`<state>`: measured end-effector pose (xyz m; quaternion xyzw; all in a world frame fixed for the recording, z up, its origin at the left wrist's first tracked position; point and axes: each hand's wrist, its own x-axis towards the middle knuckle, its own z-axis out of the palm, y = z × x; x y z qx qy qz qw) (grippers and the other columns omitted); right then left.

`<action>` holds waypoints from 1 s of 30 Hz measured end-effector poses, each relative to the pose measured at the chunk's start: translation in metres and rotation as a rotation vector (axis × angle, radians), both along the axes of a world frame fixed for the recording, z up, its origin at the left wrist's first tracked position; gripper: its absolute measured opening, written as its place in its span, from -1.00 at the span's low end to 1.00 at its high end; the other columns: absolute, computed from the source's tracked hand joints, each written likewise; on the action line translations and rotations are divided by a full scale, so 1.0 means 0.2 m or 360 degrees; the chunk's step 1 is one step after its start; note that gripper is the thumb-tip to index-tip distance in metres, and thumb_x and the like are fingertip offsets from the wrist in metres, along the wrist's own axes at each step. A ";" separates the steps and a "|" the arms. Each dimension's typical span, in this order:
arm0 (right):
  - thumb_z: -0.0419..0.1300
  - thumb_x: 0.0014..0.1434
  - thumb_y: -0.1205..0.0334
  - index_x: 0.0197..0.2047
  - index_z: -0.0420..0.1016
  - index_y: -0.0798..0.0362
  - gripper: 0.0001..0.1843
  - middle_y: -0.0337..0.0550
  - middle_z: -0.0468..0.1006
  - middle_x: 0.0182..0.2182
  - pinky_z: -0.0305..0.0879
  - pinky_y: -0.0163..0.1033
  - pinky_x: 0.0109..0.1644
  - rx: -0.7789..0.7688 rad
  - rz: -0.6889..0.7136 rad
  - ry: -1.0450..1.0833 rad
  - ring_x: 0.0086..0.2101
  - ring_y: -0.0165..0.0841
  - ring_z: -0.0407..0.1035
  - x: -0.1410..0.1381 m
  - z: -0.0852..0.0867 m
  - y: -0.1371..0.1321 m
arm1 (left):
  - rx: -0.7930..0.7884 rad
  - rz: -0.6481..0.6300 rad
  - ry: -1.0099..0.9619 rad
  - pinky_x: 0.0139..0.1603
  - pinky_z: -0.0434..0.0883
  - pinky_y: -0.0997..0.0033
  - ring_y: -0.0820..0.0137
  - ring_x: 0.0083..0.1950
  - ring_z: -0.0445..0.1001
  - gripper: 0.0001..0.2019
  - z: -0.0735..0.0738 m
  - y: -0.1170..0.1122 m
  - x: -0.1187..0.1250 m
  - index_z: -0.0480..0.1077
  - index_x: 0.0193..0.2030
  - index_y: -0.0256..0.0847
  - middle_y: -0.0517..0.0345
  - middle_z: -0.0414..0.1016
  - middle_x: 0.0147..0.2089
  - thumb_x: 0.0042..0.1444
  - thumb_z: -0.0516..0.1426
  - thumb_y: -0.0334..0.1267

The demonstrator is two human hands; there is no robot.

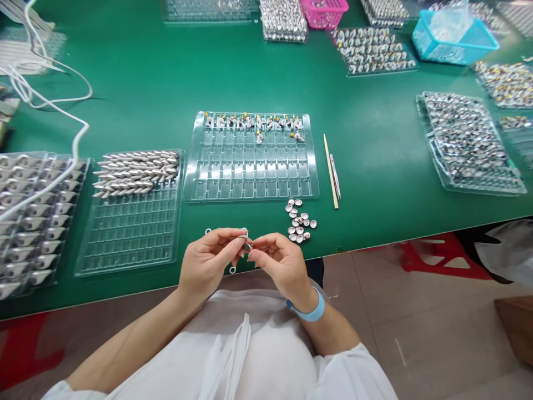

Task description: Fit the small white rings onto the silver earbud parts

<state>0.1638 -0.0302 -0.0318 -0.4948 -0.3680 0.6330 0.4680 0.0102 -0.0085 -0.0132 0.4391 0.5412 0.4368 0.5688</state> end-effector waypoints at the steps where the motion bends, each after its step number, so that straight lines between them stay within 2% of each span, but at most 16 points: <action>1: 0.40 0.05 0.16 -0.25 0.54 0.03 -0.79 -0.20 0.63 -0.36 0.50 -0.30 -0.32 -0.0011 -0.0033 0.0010 -0.39 -0.41 0.50 -0.01 0.00 0.00 | 0.0015 0.0007 0.0008 -0.55 0.44 0.62 0.48 -0.48 0.53 -0.86 0.00 0.00 0.00 0.57 -0.25 -0.28 0.09 0.62 -0.42 0.10 0.25 -0.27; 6: 0.41 0.03 0.18 -0.20 0.53 0.00 -0.75 -0.19 0.62 -0.29 0.48 -0.34 -0.34 0.0039 -0.0135 0.0100 -0.37 -0.43 0.48 -0.03 -0.04 -0.01 | 0.0056 0.0056 0.0027 -0.51 0.47 0.60 0.47 -0.44 0.55 -0.85 -0.03 -0.01 0.02 0.57 -0.24 -0.27 0.08 0.63 -0.35 0.09 0.26 -0.25; 10: 0.36 0.09 0.16 -0.12 0.55 -0.01 -0.73 -0.19 0.59 -0.28 0.49 -0.33 -0.33 0.0108 -0.0128 0.0028 -0.33 -0.41 0.46 -0.03 -0.04 -0.01 | 0.0027 0.0081 0.0031 -0.53 0.46 0.62 0.50 -0.49 0.51 -0.85 -0.03 -0.01 0.03 0.56 -0.24 -0.28 0.13 0.60 -0.42 0.09 0.26 -0.25; 14: 0.31 0.15 0.15 -0.15 0.57 0.00 -0.80 -0.19 0.58 -0.29 0.51 -0.29 -0.28 0.0132 -0.0118 -0.0067 -0.35 -0.41 0.46 -0.02 -0.03 -0.01 | -0.0003 0.0100 0.0013 -0.56 0.45 0.63 0.51 -0.50 0.49 -0.84 -0.03 -0.01 0.04 0.57 -0.26 -0.28 0.13 0.59 -0.42 0.07 0.26 -0.24; 22: 0.29 0.17 0.17 -0.17 0.56 -0.02 -0.85 -0.20 0.58 -0.31 0.51 -0.29 -0.26 0.0176 -0.0155 -0.0016 -0.34 -0.40 0.47 -0.03 -0.04 -0.01 | -0.0021 0.0052 0.0054 -0.57 0.46 0.62 0.53 -0.55 0.45 -0.86 -0.02 0.01 0.04 0.58 -0.29 -0.27 0.14 0.59 -0.44 0.05 0.27 -0.25; 26: 0.29 0.18 0.17 -0.17 0.55 -0.01 -0.85 -0.19 0.56 -0.30 0.50 -0.29 -0.26 0.0191 -0.0186 -0.0107 -0.33 -0.40 0.46 -0.04 -0.04 -0.01 | -0.0018 0.0027 0.0114 -0.57 0.47 0.62 0.54 -0.56 0.43 -0.83 -0.02 0.01 0.04 0.60 -0.24 -0.27 0.11 0.61 -0.39 0.07 0.27 -0.24; 30: 0.29 0.19 0.15 -0.18 0.55 -0.01 -0.85 -0.20 0.54 -0.31 0.49 -0.31 -0.26 0.0204 -0.0196 -0.0146 -0.33 -0.41 0.44 -0.03 -0.04 -0.01 | 0.0059 -0.0064 0.0158 -0.51 0.52 0.58 0.50 -0.49 0.49 -0.79 -0.04 -0.01 0.02 0.61 -0.15 -0.25 0.05 0.63 -0.25 0.11 0.24 -0.22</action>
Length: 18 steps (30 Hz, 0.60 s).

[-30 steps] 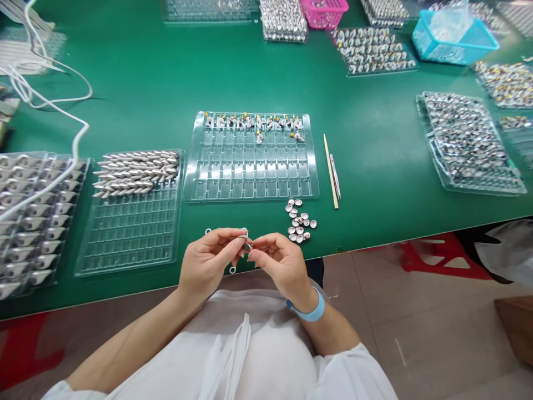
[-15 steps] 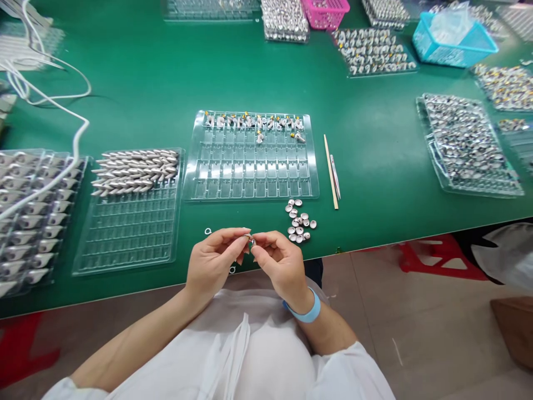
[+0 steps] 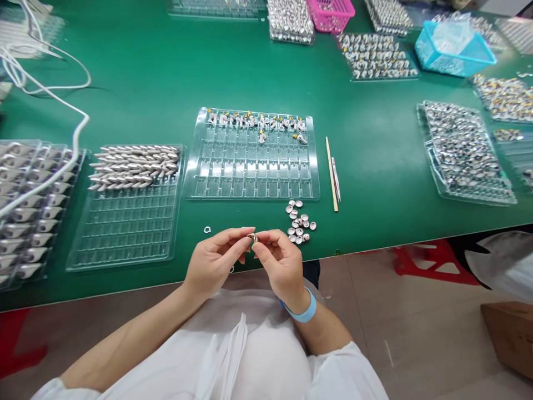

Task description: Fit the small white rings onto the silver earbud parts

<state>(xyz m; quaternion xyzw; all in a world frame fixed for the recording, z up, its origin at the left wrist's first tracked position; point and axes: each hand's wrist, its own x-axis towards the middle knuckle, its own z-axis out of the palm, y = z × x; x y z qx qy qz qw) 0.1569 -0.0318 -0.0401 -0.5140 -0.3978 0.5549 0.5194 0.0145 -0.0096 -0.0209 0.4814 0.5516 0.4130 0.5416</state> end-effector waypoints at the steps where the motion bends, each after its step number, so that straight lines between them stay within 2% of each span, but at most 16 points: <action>1: 0.29 0.19 0.15 -0.18 0.55 -0.01 -0.85 -0.20 0.54 -0.31 0.49 -0.31 -0.26 -0.0005 0.0001 0.0008 -0.33 -0.41 0.44 0.00 0.00 0.00 | 0.0032 -0.0022 0.0025 -0.49 0.53 0.56 0.48 -0.46 0.52 -0.78 -0.01 -0.01 0.00 0.61 -0.12 -0.24 0.03 0.63 -0.21 0.12 0.24 -0.22; 5: 0.31 0.17 0.15 -0.20 0.55 -0.01 -0.85 -0.21 0.53 -0.32 0.49 -0.31 -0.26 -0.0029 0.0001 0.0032 -0.34 -0.42 0.43 0.00 0.00 0.01 | 0.0232 -0.0069 0.0207 -0.39 0.55 0.52 0.40 -0.32 0.57 -0.78 -0.01 -0.02 -0.01 0.60 -0.10 -0.21 0.01 0.62 -0.19 0.13 0.22 -0.27; 9: 0.32 0.15 0.16 -0.21 0.55 -0.01 -0.86 -0.20 0.53 -0.31 0.48 -0.27 -0.24 0.0001 -0.0003 -0.0019 -0.32 -0.39 0.44 0.00 -0.01 0.01 | 0.0376 -0.0068 0.0320 -0.38 0.52 0.56 0.43 -0.34 0.55 -0.82 0.00 -0.01 -0.01 0.60 -0.16 -0.24 0.04 0.62 -0.28 0.14 0.19 -0.32; 14: 0.32 0.15 0.23 -0.22 0.59 -0.04 -0.90 -0.16 0.52 -0.29 0.45 -0.22 -0.19 0.0190 0.0012 -0.0151 -0.25 -0.34 0.45 0.01 -0.03 0.01 | 0.0392 -0.0062 0.0332 -0.37 0.51 0.55 0.45 -0.38 0.53 -0.86 -0.01 0.00 -0.01 0.57 -0.22 -0.26 0.07 0.59 -0.32 0.13 0.17 -0.35; 18: 0.31 0.16 0.27 -0.20 0.61 -0.07 -0.88 -0.14 0.56 -0.28 0.41 -0.21 -0.21 0.0263 0.0010 -0.0328 -0.23 -0.31 0.46 0.02 -0.03 0.01 | 0.0369 -0.0147 0.0323 -0.37 0.52 0.51 0.42 -0.35 0.54 -0.81 -0.03 -0.01 -0.02 0.58 -0.15 -0.26 0.01 0.60 -0.26 0.19 0.14 -0.32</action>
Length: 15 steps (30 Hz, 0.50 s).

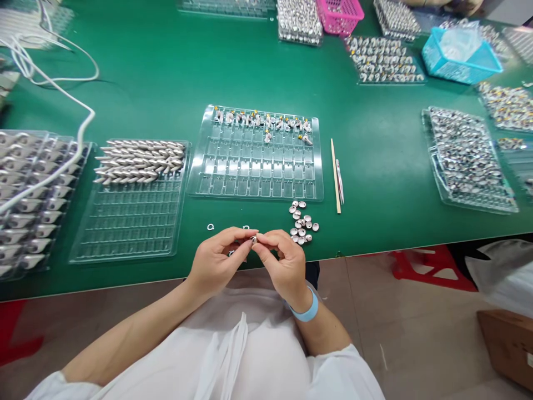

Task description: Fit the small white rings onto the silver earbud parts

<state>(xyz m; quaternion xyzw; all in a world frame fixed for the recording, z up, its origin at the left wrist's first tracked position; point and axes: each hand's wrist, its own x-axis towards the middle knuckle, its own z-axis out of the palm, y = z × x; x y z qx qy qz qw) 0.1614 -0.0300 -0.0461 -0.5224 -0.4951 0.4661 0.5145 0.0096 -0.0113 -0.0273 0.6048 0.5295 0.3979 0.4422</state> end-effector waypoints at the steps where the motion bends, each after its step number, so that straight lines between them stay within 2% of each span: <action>1: 0.31 0.17 0.28 -0.19 0.61 -0.08 -0.87 -0.13 0.57 -0.27 0.41 -0.21 -0.22 0.0019 -0.0007 -0.0035 -0.23 -0.31 0.46 0.00 0.00 0.00 | -0.0011 -0.0041 -0.0007 -0.38 0.52 0.50 0.41 -0.35 0.54 -0.79 0.00 0.00 -0.01 0.57 -0.11 -0.25 0.00 0.60 -0.24 0.21 0.13 -0.32; 5: 0.30 0.18 0.27 -0.16 0.62 -0.09 -0.86 -0.12 0.58 -0.24 0.43 -0.20 -0.22 0.0034 -0.0056 -0.0093 -0.22 -0.30 0.47 0.02 0.00 0.00 | -0.0044 -0.0180 -0.0019 -0.37 0.54 0.47 0.38 -0.34 0.56 -0.75 0.00 0.00 -0.03 0.55 -0.01 -0.24 0.02 0.61 -0.27 0.25 0.10 -0.33; 15: 0.29 0.19 0.30 -0.13 0.63 -0.11 -0.82 -0.15 0.56 -0.25 0.48 -0.25 -0.25 -0.0050 0.0076 0.0041 -0.26 -0.35 0.46 0.04 0.03 0.00 | -0.0024 -0.0212 -0.0012 -0.37 0.50 0.51 0.40 -0.33 0.57 -0.82 0.01 0.01 -0.04 0.58 -0.10 -0.20 0.08 0.63 -0.30 0.21 0.18 -0.34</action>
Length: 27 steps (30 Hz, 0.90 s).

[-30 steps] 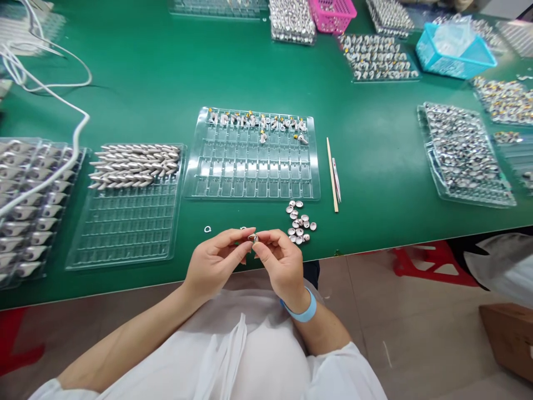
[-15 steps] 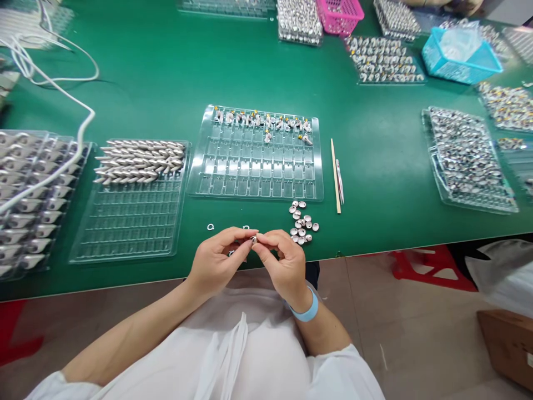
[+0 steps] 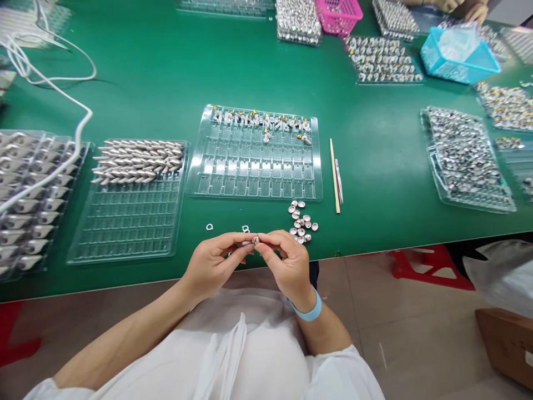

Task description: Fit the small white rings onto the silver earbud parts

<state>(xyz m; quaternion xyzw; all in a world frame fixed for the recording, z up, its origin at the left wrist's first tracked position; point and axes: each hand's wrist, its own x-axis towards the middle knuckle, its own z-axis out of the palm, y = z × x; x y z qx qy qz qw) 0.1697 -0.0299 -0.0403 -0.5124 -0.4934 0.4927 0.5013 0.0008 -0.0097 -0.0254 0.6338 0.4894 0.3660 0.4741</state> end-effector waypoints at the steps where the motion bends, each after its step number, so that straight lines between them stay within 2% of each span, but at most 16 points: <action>1: 0.29 0.19 0.30 -0.13 0.63 -0.11 -0.81 -0.16 0.57 -0.25 0.48 -0.25 -0.25 0.0006 0.0016 -0.0003 -0.26 -0.35 0.46 0.00 0.00 0.00 | 0.0032 0.0004 -0.0003 -0.38 0.49 0.52 0.41 -0.34 0.56 -0.84 0.00 0.00 0.00 0.58 -0.11 -0.20 0.08 0.63 -0.30 0.20 0.19 -0.34; 5: 0.29 0.19 0.31 -0.13 0.63 -0.09 -0.81 -0.16 0.57 -0.28 0.46 -0.27 -0.25 0.0055 0.0076 -0.0001 -0.27 -0.36 0.45 0.02 0.01 0.00 | 0.0147 0.0008 -0.0102 -0.39 0.48 0.52 0.41 -0.32 0.55 -0.88 0.00 0.00 -0.01 0.58 -0.18 -0.23 0.05 0.63 -0.28 0.18 0.20 -0.37; 9: 0.30 0.19 0.30 -0.14 0.61 -0.07 -0.83 -0.15 0.56 -0.28 0.47 -0.27 -0.25 0.0050 0.0107 0.0037 -0.26 -0.36 0.45 0.03 0.02 0.00 | 0.0155 0.0035 -0.0133 -0.36 0.49 0.52 0.38 -0.26 0.58 -0.90 0.01 -0.01 -0.01 0.58 -0.20 -0.24 0.03 0.65 -0.26 0.16 0.23 -0.40; 15: 0.30 0.19 0.27 -0.14 0.61 -0.05 -0.86 -0.14 0.56 -0.27 0.49 -0.28 -0.26 0.0017 0.0123 0.0055 -0.27 -0.36 0.46 0.03 0.03 0.00 | 0.0164 0.0043 -0.0111 -0.41 0.45 0.54 0.42 -0.34 0.55 -0.90 0.01 -0.01 -0.01 0.59 -0.21 -0.24 0.08 0.64 -0.32 0.14 0.25 -0.39; 27: 0.29 0.20 0.32 -0.12 0.60 -0.07 -0.82 -0.18 0.55 -0.27 0.47 -0.32 -0.25 0.0034 0.0135 0.0103 -0.30 -0.42 0.45 0.03 0.04 -0.01 | 0.0141 0.0048 -0.0174 -0.42 0.41 0.53 0.44 -0.37 0.51 -0.91 0.02 -0.02 -0.01 0.59 -0.22 -0.22 0.09 0.61 -0.35 0.13 0.25 -0.39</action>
